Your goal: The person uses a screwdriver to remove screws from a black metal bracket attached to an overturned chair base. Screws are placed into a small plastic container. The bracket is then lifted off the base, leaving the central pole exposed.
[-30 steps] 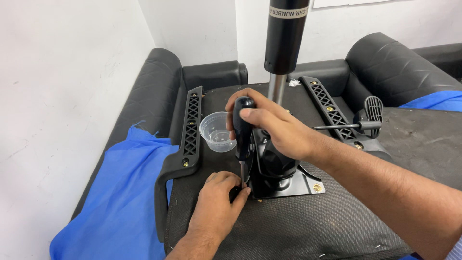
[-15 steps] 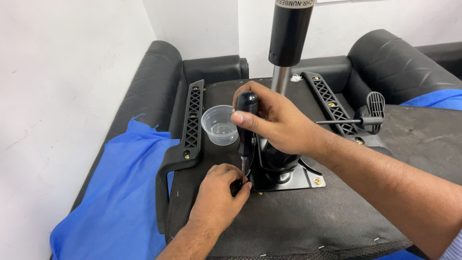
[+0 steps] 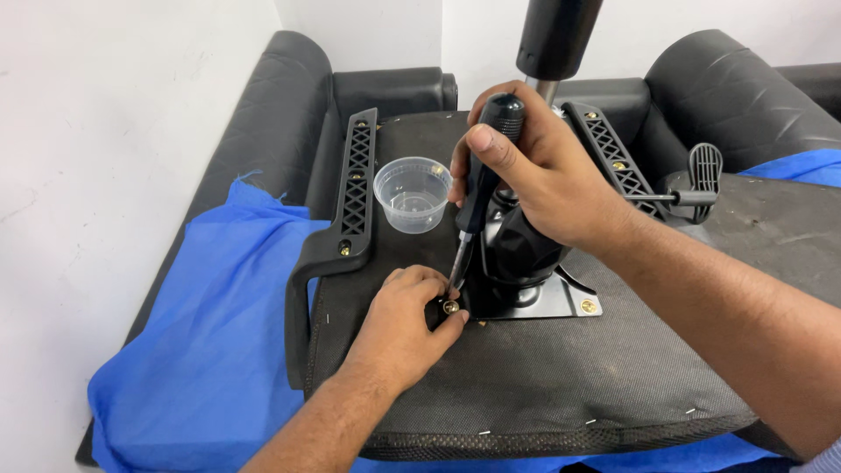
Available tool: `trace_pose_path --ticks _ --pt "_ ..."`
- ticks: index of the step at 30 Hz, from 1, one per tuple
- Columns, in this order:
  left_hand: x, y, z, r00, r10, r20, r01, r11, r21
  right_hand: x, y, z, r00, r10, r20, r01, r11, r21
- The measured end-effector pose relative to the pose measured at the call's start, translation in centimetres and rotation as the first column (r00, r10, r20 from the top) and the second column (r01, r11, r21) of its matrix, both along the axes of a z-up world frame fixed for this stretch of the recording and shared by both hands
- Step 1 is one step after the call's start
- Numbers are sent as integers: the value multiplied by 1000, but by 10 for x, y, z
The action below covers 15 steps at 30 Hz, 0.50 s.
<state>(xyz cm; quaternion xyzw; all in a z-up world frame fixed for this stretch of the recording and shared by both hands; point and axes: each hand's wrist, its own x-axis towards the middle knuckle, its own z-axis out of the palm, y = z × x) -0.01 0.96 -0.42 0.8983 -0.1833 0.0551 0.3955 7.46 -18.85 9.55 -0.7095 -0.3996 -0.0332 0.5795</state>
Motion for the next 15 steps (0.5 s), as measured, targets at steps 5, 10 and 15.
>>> trace_pose_path --ticks 5,10,15 --pt "3 8 -6 997 -68 41 68 998 1 -2 -1 1 999 29 32 -28 999 -46" --pt "3 5 -7 1000 -28 -12 28 1000 -8 -3 -1 0 996 75 46 -71 994 -82" --pt "4 4 -4 1000 -6 -27 7 1000 27 -5 -2 0 995 63 73 -54 991 -121"
